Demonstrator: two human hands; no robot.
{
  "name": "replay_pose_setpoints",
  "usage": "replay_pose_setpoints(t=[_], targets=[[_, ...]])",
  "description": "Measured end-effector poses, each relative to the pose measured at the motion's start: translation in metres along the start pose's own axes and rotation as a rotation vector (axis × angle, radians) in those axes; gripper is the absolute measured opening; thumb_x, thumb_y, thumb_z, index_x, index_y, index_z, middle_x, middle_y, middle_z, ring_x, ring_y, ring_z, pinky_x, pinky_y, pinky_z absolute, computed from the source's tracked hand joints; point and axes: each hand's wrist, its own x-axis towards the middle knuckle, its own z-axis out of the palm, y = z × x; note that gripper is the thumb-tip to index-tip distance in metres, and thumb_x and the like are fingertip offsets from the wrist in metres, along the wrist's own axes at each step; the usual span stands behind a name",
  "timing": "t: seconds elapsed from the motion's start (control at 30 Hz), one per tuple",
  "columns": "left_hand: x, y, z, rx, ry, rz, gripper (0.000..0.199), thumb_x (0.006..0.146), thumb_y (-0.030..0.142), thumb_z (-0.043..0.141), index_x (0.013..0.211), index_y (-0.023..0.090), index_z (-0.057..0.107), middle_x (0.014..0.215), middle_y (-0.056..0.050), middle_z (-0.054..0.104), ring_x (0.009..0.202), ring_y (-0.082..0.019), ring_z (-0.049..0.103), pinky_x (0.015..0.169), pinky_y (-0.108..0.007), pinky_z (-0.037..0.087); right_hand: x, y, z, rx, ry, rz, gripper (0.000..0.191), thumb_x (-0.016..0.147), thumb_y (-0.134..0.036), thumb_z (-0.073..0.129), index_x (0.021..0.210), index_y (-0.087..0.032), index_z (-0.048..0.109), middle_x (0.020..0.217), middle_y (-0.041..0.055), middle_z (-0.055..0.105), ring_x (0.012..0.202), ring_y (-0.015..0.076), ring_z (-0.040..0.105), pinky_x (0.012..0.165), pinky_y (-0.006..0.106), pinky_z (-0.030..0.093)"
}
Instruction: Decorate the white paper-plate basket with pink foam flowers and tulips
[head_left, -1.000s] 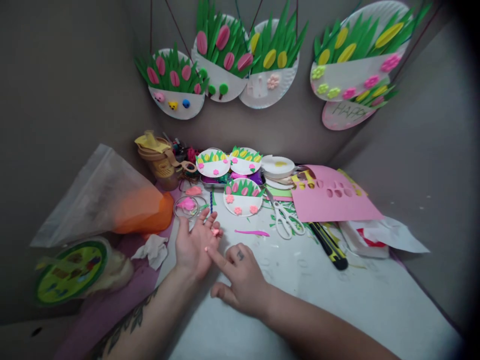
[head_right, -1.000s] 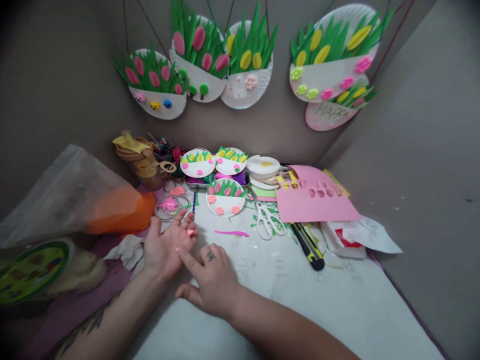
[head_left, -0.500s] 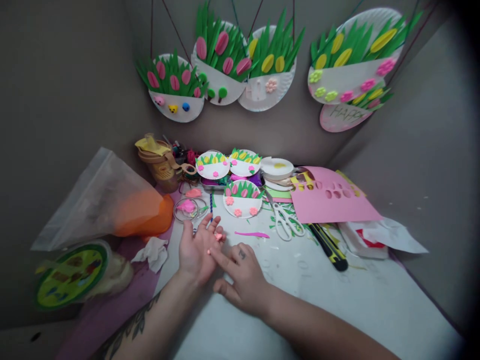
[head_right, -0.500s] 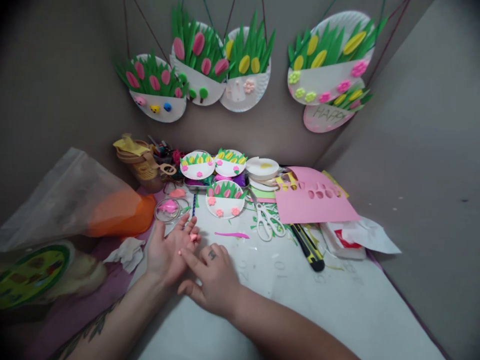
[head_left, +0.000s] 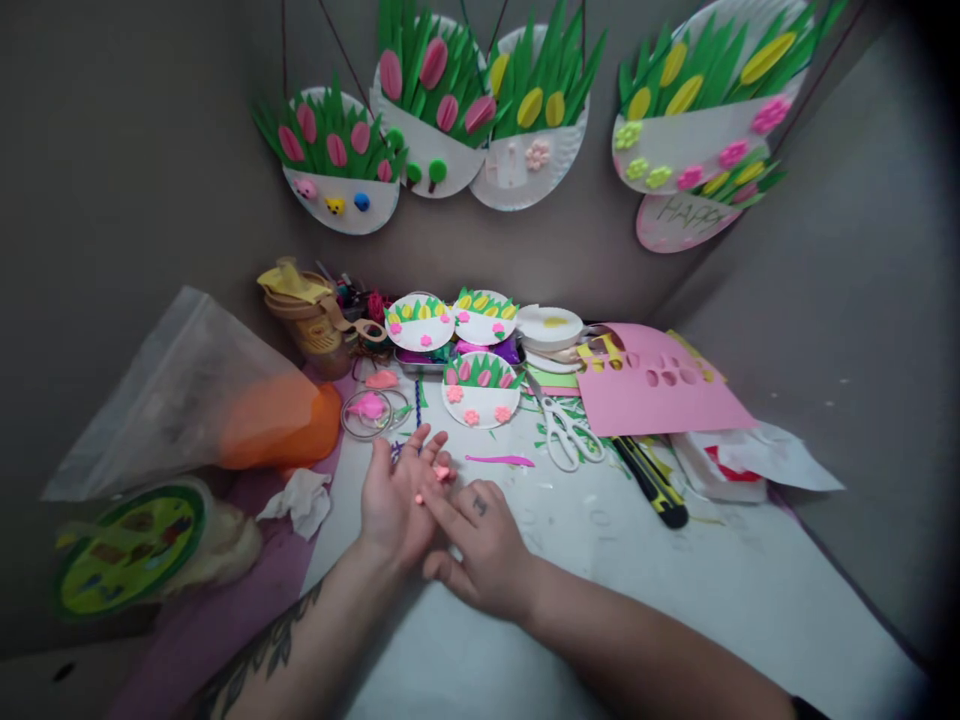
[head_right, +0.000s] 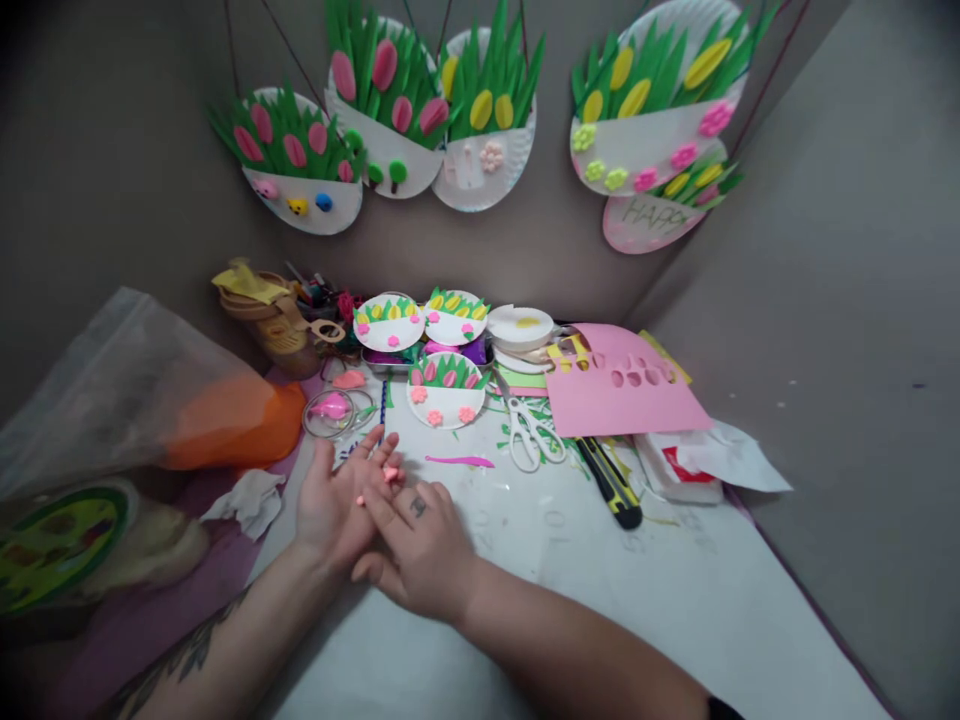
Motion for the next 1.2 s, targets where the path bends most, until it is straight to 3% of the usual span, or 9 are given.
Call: replay_pose_setpoints(t=[0.07,0.13,0.2,0.33,0.4,0.5,0.67,0.9,1.2], targets=[[-0.0001,-0.0003,0.0001,-0.009,-0.004,0.043,0.048,0.089,0.056,0.03,0.099,0.016,0.055,0.094,-0.01,0.057,0.067,-0.015,0.055,0.06,-0.029,0.051,0.0005,-0.0013,-0.0008,-0.003,-0.01,-0.05,0.065,0.093,-0.057,0.029,0.142,-0.014,0.033,0.091,0.0113,0.058,0.077,0.0234,0.046,0.067,0.038,0.038],[-0.0002,-0.0007,-0.0002,-0.005,-0.004,0.008,0.048,0.089,0.056,0.029,0.099,0.016,0.054,0.094,-0.01,0.057,0.066,-0.015,0.055,0.059,-0.03,0.05,0.0011,-0.0023,-0.0011,0.01,-0.002,-0.075,0.064,0.093,-0.056,0.031,0.142,-0.015,0.032,0.097,0.0126,0.059,0.081,0.0245,0.047,0.069,0.039,0.038],[0.0002,-0.0006,-0.0006,0.005,0.001,-0.032,0.047,0.09,0.054,0.029,0.1,0.016,0.053,0.095,-0.01,0.057,0.065,-0.015,0.054,0.059,-0.03,0.05,0.0014,-0.0025,-0.0007,0.009,0.005,-0.05,0.062,0.093,-0.054,0.03,0.142,-0.015,0.031,0.106,0.0143,0.058,0.087,0.0262,0.047,0.071,0.04,0.039],[0.0024,0.0012,-0.0008,0.006,0.024,0.035,0.047,0.09,0.054,0.027,0.099,0.016,0.053,0.092,-0.01,0.057,0.065,-0.015,0.055,0.058,-0.03,0.05,0.0003,-0.002,0.0019,0.001,-0.029,-0.047,0.065,0.092,-0.057,0.03,0.141,-0.015,0.034,0.099,0.0142,0.061,0.081,0.0257,0.048,0.067,0.04,0.04],[0.0028,0.0008,-0.0008,0.01,0.018,0.007,0.047,0.09,0.055,0.027,0.098,0.016,0.053,0.092,-0.01,0.057,0.064,-0.016,0.055,0.058,-0.031,0.05,0.0003,-0.0014,0.003,0.041,-0.017,-0.05,0.065,0.091,-0.058,0.034,0.14,-0.016,0.034,0.107,0.0154,0.06,0.086,0.0269,0.049,0.07,0.042,0.042],[0.0012,-0.0017,-0.0001,0.023,0.019,-0.021,0.047,0.09,0.054,0.027,0.1,0.015,0.052,0.093,-0.01,0.057,0.065,-0.015,0.055,0.059,-0.031,0.05,0.0026,0.0009,0.0028,0.156,0.007,0.056,0.05,0.094,-0.043,0.035,0.138,-0.018,0.038,0.119,0.0151,0.057,0.099,0.0275,0.05,0.079,0.044,0.045],[-0.0015,-0.0061,-0.0003,0.043,0.04,-0.032,0.046,0.091,0.053,0.027,0.1,0.015,0.052,0.094,-0.01,0.057,0.065,-0.015,0.055,0.06,-0.029,0.05,0.0059,0.003,0.0032,0.371,0.057,0.242,0.034,0.093,-0.022,0.04,0.123,-0.021,0.055,0.104,0.0095,0.064,0.1,0.021,0.056,0.084,0.038,0.049],[0.0016,-0.0068,-0.0031,0.006,0.031,-0.013,0.043,0.091,0.051,0.029,0.094,0.015,0.052,0.088,-0.009,0.056,0.063,-0.014,0.053,0.057,-0.028,0.049,0.0075,0.0036,0.0065,0.513,0.127,0.429,0.015,0.086,-0.023,0.053,0.093,-0.022,0.066,0.083,0.0038,0.066,0.082,0.0176,0.06,0.074,0.031,0.05],[0.0002,-0.0076,0.0,-0.011,0.049,-0.027,0.042,0.09,0.052,0.031,0.091,0.016,0.053,0.088,-0.01,0.057,0.063,-0.015,0.051,0.055,-0.029,0.047,0.0052,0.0068,0.0028,0.573,0.071,0.499,0.012,0.084,-0.025,0.055,0.09,-0.021,0.065,0.074,0.0008,0.058,0.068,0.0141,0.055,0.062,0.026,0.045]])
